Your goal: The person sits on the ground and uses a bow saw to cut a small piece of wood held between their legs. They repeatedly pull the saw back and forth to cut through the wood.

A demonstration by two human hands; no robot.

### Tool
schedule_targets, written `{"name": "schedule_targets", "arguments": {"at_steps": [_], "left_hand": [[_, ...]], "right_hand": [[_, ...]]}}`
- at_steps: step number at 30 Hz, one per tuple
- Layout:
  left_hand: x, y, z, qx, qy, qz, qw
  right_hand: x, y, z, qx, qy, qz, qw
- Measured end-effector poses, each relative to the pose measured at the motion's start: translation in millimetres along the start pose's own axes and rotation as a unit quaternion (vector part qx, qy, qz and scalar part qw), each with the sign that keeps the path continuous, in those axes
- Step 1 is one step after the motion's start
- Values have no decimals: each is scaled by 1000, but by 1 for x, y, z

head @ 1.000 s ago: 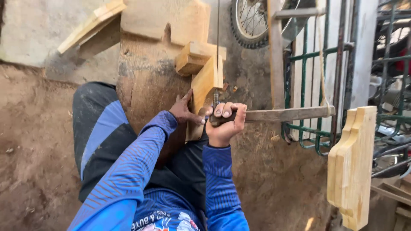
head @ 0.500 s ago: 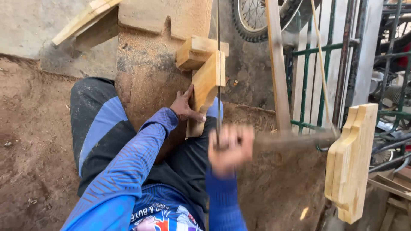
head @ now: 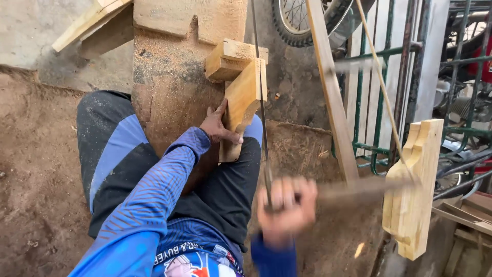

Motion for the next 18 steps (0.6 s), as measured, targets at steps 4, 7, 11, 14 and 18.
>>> {"name": "schedule_targets", "arguments": {"at_steps": [4, 7, 11, 14, 18], "left_hand": [[-12, 16, -24, -7, 23, 25, 999], [-20, 19, -8, -62, 67, 79, 993], [22, 35, 68, -83, -49, 146, 985], [16, 41, 65, -86, -64, 152, 983], [14, 39, 71, -105, -84, 155, 979]], "right_hand": [[-114, -8, 43, 31, -3, -24, 999], [-141, -28, 49, 38, -21, -65, 997], [-127, 18, 40, 57, -11, -28, 998], [-127, -27, 43, 27, -25, -150, 988], [-32, -3, 8, -44, -16, -158, 986]]}}
Point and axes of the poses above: each hand's wrist, its own x-axis away from the middle knuckle, its own y-axis out of the palm, z = x × y, the point moved 1 cm from there along -x, towards the middle knuckle, and after that the axes turned 15 degrees about -z, right-handed, at the moved point
